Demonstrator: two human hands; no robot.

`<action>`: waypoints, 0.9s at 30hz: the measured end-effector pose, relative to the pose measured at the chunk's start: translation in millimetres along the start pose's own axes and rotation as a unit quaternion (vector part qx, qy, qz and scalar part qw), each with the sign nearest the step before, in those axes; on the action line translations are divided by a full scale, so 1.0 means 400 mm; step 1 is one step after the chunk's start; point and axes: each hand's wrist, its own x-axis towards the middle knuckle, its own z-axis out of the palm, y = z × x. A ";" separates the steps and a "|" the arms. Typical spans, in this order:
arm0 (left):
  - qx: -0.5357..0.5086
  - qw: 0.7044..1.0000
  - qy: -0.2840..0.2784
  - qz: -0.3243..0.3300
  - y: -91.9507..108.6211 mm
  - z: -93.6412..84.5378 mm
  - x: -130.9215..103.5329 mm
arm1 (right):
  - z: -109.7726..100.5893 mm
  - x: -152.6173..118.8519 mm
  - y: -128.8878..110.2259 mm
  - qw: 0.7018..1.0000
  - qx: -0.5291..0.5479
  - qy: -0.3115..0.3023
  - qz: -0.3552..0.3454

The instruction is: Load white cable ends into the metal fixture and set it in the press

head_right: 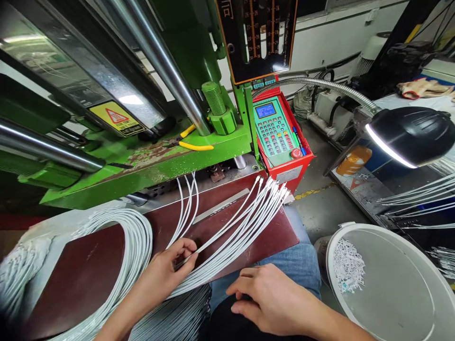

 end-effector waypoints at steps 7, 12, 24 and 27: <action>-0.075 0.988 -0.138 -0.002 0.025 -0.042 -0.026 | 0.004 0.016 -0.003 1.000 -0.008 -0.030 0.003; -0.055 0.994 -0.091 0.027 0.020 -0.040 -0.029 | 0.010 0.018 -0.003 0.999 -0.013 -0.034 0.003; -0.380 0.917 -0.119 -0.025 -0.007 -0.137 -0.038 | 0.011 0.101 -0.073 0.979 -0.114 0.053 -0.159; -0.404 0.908 -0.112 -0.010 0.000 -0.153 -0.050 | 0.009 0.167 -0.034 0.948 -0.250 0.136 -0.139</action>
